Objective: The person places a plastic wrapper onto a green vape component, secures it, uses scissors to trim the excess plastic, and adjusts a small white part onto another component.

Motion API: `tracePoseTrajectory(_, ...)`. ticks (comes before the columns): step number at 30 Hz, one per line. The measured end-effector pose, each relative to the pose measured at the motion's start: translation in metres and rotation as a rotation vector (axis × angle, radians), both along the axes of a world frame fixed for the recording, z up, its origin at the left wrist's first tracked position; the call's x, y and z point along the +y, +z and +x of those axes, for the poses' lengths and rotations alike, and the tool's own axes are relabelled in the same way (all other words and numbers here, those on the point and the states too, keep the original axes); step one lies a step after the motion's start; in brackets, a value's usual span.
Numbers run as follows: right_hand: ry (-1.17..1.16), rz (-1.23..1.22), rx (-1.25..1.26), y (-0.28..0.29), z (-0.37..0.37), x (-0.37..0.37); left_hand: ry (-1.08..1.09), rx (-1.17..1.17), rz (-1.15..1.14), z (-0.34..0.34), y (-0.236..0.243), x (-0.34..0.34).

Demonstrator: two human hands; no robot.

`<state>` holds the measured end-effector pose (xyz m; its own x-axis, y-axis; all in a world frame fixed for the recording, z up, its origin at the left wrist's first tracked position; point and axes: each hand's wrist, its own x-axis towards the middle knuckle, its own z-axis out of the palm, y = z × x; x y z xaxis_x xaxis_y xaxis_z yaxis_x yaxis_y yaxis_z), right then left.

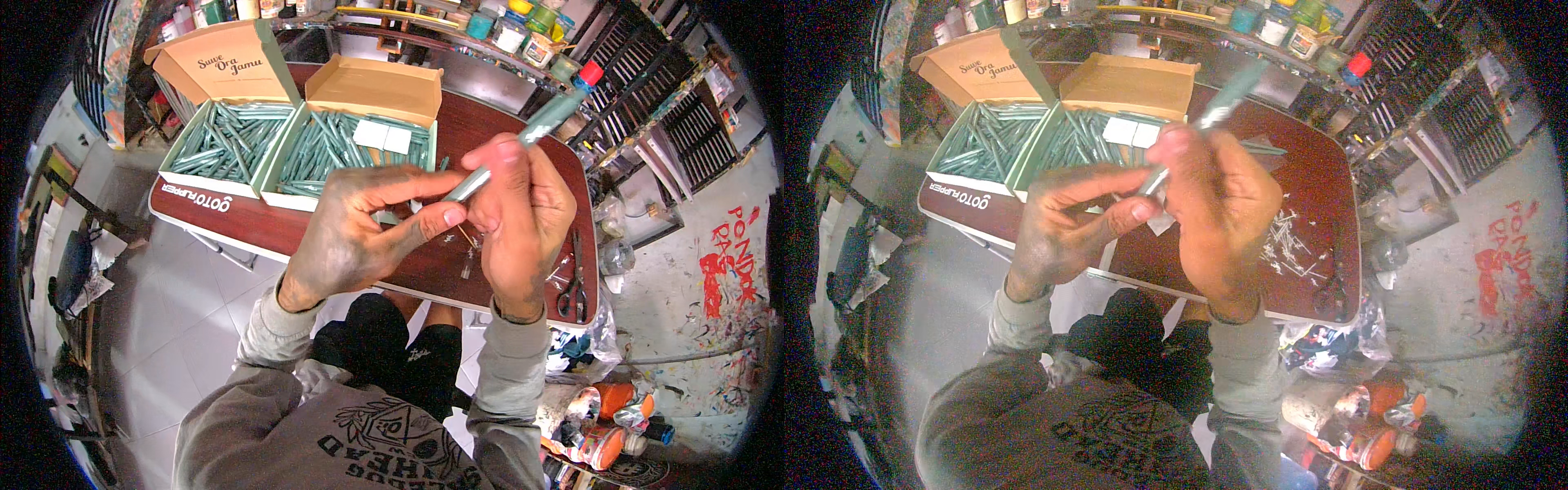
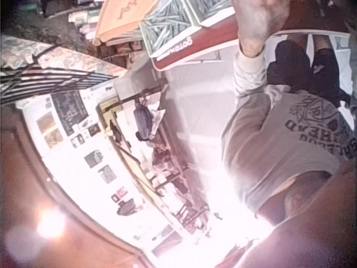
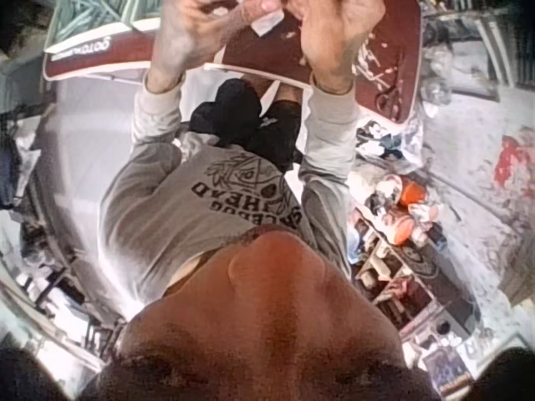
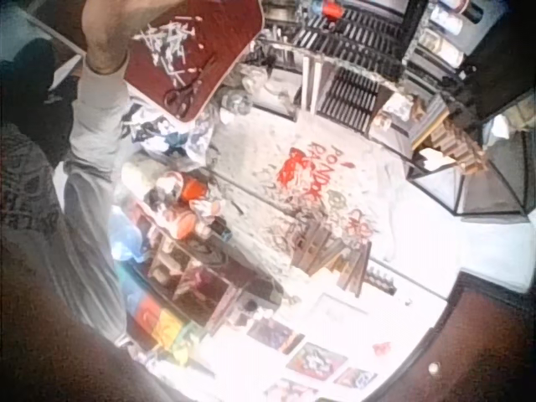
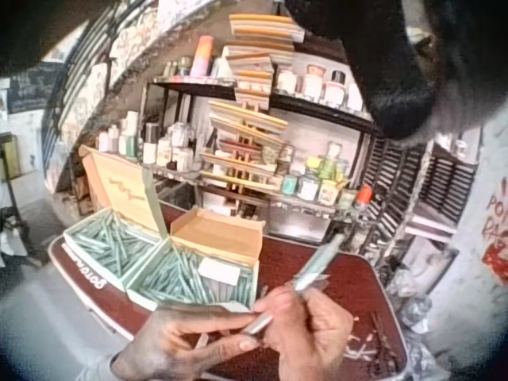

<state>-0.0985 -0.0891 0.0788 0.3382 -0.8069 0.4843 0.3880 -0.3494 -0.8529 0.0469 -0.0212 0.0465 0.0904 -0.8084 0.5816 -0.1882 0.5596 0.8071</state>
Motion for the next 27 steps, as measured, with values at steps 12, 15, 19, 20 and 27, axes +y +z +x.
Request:
tracePoseTrajectory(12, -0.243, 0.076, -0.056, 0.015, -0.018, 0.016, -0.010, -0.148, -0.103, -0.022, 0.007, -0.007)
tracePoseTrajectory(15, -0.232, 0.079, -0.123, 0.008, -0.018, 0.021, -0.019, -0.223, -0.051, -0.031, 0.011, -0.010)
tracePoseTrajectory(19, -0.124, 0.095, -0.144, -0.003, -0.039, 0.020, -0.046, -0.381, -0.172, -0.020, 0.013, -0.012)
tracePoseTrajectory(20, -0.095, 0.115, -0.132, -0.003, -0.045, 0.020, -0.062, -0.427, -0.216, -0.015, 0.011, -0.012)
tracePoseTrajectory(27, -0.259, 0.137, -0.189, 0.000, -0.052, 0.031, -0.157, -0.572, -0.248, -0.012, 0.011, -0.010)
